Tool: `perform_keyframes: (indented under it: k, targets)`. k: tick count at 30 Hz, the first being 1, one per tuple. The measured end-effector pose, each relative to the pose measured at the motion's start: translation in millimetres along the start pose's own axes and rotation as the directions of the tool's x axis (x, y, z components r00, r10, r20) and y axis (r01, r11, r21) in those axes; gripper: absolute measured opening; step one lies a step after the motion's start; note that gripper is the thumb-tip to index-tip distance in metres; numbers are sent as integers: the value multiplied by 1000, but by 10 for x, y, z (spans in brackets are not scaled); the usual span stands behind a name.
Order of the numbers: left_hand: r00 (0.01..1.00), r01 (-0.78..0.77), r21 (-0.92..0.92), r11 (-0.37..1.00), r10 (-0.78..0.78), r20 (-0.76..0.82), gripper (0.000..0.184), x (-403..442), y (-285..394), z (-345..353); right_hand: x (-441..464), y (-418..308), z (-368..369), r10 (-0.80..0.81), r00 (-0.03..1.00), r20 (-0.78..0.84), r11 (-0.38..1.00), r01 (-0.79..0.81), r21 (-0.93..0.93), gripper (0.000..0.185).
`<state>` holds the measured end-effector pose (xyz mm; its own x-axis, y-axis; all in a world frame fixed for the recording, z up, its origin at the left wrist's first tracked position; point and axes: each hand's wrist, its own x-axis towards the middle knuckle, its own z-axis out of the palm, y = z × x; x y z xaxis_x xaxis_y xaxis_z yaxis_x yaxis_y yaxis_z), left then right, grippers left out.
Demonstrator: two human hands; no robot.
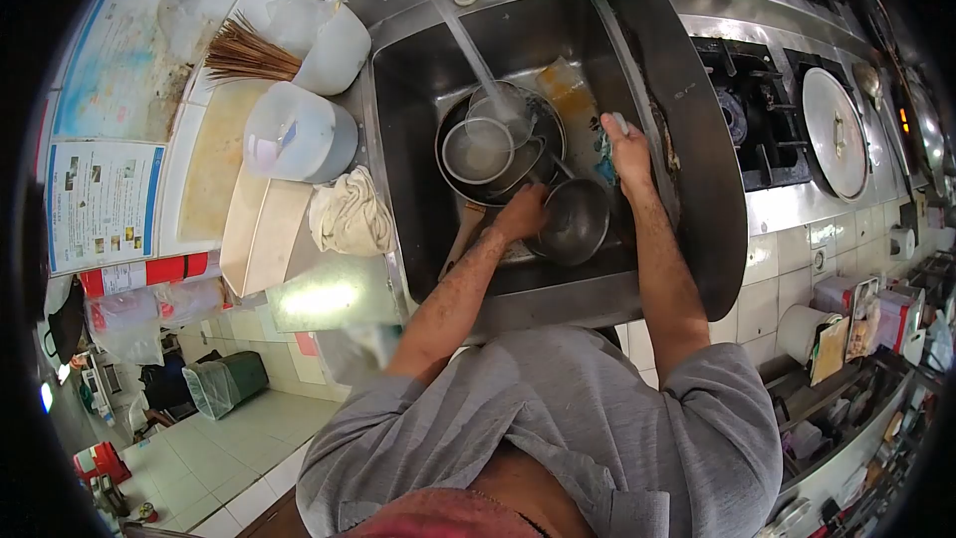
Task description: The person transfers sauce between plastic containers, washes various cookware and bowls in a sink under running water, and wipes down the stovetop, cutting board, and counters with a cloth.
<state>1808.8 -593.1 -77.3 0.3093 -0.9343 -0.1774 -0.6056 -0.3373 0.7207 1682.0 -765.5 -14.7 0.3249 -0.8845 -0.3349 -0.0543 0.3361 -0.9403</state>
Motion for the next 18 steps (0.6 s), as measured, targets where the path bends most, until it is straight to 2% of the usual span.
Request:
perform_keyframes:
  k: [1,3,5,7,8,9,10,11,13,14,16,17,18]
  targets:
    - [997,-82,-54,995,82,-13,16,77,-48,-27,-29,-13,-28,118,989,91,992,-122,33,38]
    - [958,-46,-184,982,-9,-287,11,218,-216,-189,-79,-11,-57,129,989,75,990,-132,40,37]
    - [897,231,-316,920,-327,-297,25,383,-484,-459,-124,14,-97,136,989,57,989,-139,50,35]
    - [813,301,-380,875,-444,-377,35,651,-1397,-225,-146,50,-156,183,979,91,980,-190,66,34]
    - [817,293,-381,877,-437,-377,35,687,-1363,-279,-165,83,-156,176,981,85,981,-182,66,34]
    - [751,386,-622,681,-624,-216,38,702,-1241,-352,-195,133,-137,203,974,102,969,-214,119,32]
    - [669,453,-791,412,-743,-5,41,746,-1202,-349,-231,177,-116,227,967,118,954,-245,170,31]
    - [679,449,-791,415,-734,0,41,793,-1149,-321,-275,224,-94,219,970,106,957,-234,171,31]
    - [611,414,-867,277,-791,39,36,959,-1207,-166,-386,263,-30,223,961,164,947,-253,196,34]
    - [624,409,-868,281,-781,41,36,1066,-1272,-157,-435,246,-16,211,965,154,951,-239,197,34]
    - [790,354,-853,383,-610,54,29,1166,-1315,-255,-563,207,-7,259,947,192,943,-291,161,36]
    - [788,362,-850,381,-612,61,29,1223,-1322,-264,-617,234,-33,266,945,188,941,-297,163,36]
    - [820,353,-744,567,-570,-45,24,1342,-1073,-488,-607,237,-55,281,937,206,931,-318,179,32]
